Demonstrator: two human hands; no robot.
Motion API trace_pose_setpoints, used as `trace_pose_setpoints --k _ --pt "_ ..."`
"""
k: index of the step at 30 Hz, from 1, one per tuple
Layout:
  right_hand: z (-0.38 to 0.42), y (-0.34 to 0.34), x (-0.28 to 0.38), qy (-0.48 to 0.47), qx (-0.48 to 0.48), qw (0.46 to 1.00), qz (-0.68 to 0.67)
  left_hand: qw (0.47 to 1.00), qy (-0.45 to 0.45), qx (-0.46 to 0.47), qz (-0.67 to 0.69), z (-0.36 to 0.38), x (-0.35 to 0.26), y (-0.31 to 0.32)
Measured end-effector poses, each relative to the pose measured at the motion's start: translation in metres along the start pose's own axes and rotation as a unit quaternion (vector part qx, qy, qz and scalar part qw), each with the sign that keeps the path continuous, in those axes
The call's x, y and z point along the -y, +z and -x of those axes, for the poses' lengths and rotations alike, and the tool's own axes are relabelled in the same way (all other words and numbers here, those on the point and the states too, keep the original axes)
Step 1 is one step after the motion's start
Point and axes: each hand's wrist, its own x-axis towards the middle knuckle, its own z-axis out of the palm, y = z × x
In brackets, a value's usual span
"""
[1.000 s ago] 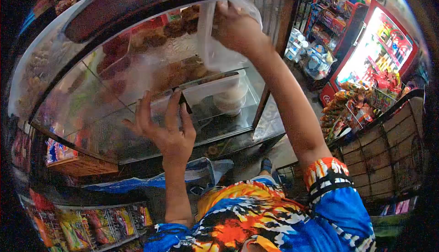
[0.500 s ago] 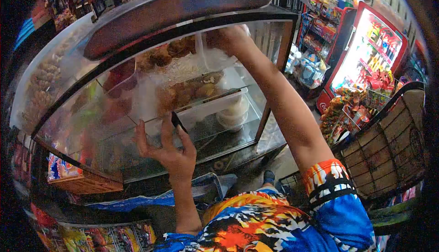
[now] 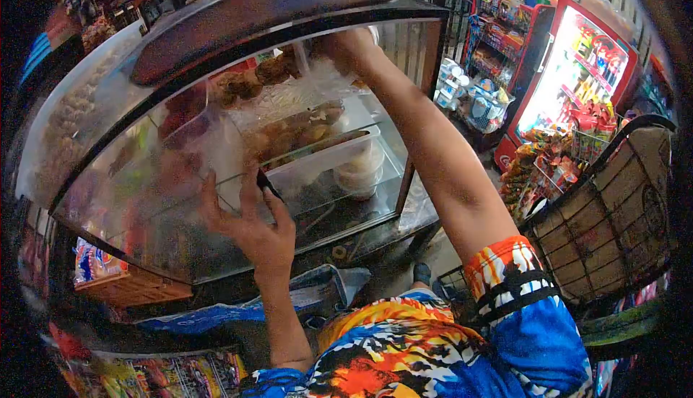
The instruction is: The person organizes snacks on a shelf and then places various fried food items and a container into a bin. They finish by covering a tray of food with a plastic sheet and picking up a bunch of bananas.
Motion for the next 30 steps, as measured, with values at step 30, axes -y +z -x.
trace_pose_setpoints --k 30 --pt "-0.035 0.093 0.026 -0.001 -0.173 0.972 -0.157 0.998 0.001 0.045 0.037 0.004 0.003 0.007"
